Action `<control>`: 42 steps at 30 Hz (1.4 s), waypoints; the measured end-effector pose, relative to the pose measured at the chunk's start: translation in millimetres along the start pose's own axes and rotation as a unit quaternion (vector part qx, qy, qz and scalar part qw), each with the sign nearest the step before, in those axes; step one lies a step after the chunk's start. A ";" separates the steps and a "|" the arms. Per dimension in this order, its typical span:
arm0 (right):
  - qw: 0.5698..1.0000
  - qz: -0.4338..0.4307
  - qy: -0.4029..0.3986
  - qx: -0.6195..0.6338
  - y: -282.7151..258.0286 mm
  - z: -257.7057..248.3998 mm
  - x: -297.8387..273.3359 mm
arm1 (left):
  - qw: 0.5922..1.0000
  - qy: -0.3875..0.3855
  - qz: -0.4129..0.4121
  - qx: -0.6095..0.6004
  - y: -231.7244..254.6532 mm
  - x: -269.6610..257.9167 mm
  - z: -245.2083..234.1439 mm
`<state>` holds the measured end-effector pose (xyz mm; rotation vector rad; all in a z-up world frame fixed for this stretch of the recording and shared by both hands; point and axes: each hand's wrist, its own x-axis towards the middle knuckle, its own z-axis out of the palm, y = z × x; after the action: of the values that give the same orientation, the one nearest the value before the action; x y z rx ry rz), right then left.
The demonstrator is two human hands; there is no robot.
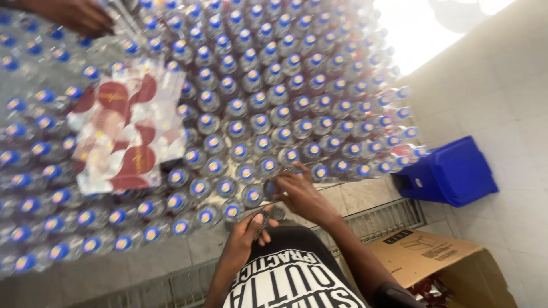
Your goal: Applying adhesive labels to the caps of water bottles arranged on a production table.
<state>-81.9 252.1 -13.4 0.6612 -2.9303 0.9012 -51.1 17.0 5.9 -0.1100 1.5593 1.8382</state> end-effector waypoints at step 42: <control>0.978 -0.043 0.064 0.192 -37.8 -53.8 -2.8 | 0.985 0.106 -0.089 -0.105 -19.6 44.3 -5.3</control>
<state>-70.6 253.9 51.4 0.7037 -2.6129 1.4584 -75.1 32.8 -33.5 -0.5411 1.4368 1.8891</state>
